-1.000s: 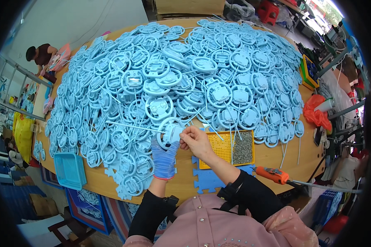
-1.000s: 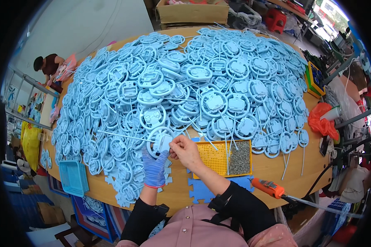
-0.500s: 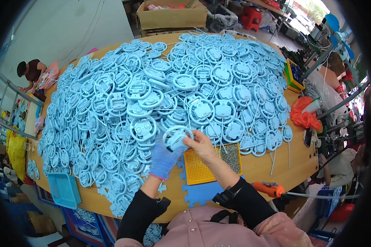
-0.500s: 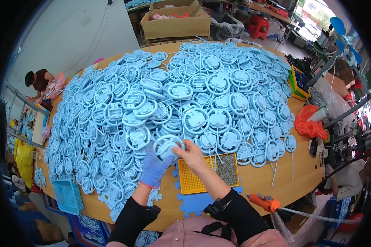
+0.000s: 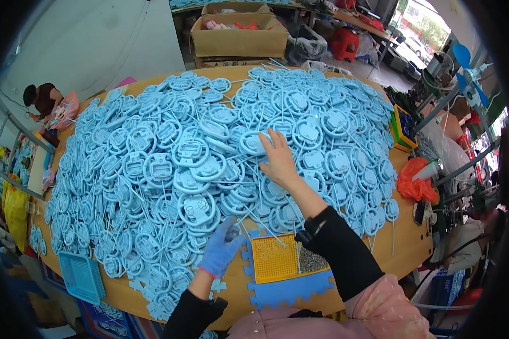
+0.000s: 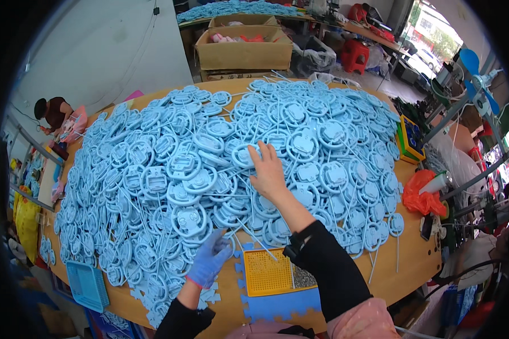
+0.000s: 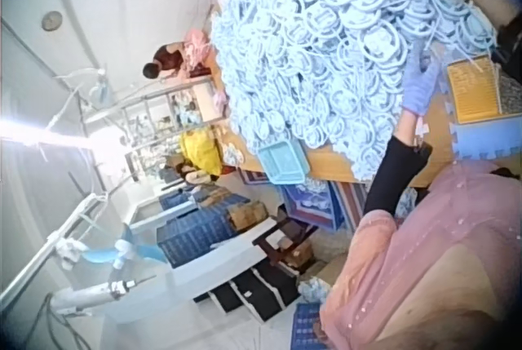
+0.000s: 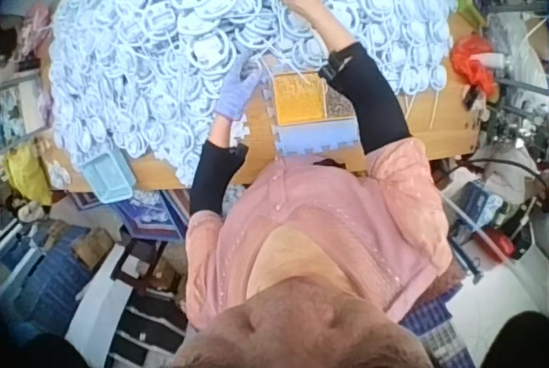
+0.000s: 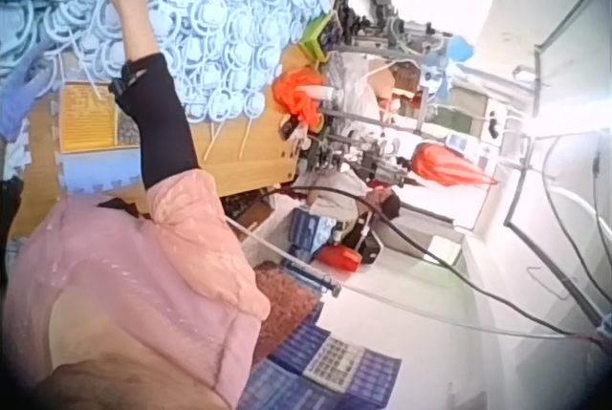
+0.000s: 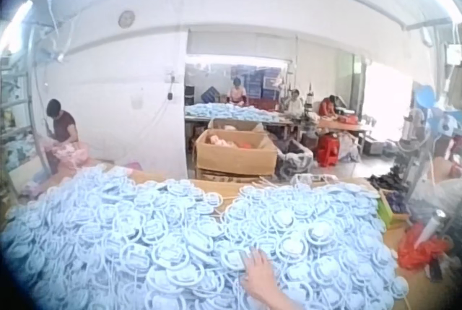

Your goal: The recorder is assembling small blue plastic circular components, likely fans or similar parts, by fitting pieces together and trimming excess plastic.

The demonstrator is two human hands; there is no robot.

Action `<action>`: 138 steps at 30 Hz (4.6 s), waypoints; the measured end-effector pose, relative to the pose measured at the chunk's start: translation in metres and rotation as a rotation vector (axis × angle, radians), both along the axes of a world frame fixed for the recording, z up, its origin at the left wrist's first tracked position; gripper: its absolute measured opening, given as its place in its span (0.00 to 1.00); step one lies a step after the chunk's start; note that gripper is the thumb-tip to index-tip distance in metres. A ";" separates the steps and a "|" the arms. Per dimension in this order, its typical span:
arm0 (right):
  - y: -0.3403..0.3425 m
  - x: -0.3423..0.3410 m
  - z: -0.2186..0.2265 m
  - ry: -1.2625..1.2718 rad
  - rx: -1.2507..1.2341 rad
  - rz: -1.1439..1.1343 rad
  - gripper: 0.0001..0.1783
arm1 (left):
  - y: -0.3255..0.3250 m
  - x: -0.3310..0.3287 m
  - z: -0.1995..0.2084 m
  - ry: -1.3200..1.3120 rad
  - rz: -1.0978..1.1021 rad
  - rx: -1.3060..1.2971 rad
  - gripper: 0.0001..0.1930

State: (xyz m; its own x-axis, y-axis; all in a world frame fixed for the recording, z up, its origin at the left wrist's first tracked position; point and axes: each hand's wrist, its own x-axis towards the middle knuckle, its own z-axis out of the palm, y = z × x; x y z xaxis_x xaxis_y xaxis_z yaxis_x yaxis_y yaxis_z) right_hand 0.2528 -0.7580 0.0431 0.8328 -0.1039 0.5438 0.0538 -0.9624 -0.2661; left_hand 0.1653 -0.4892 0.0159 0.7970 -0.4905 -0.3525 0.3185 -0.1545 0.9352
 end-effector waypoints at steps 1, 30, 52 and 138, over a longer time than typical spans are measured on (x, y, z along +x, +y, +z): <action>-0.005 0.010 -0.006 0.059 -0.100 0.000 0.36 | 0.014 -0.006 -0.003 -0.036 0.019 0.005 0.31; 0.242 -0.182 -0.108 0.711 0.184 0.233 0.17 | 0.262 -0.143 -0.024 0.108 0.849 -0.344 0.23; 0.204 -0.195 -0.018 0.333 0.480 0.599 0.21 | 0.143 -0.086 -0.009 0.075 0.170 -0.212 0.31; 0.200 -0.165 -0.060 0.557 1.352 0.293 0.22 | 0.099 -0.082 -0.024 0.260 0.601 -0.644 0.26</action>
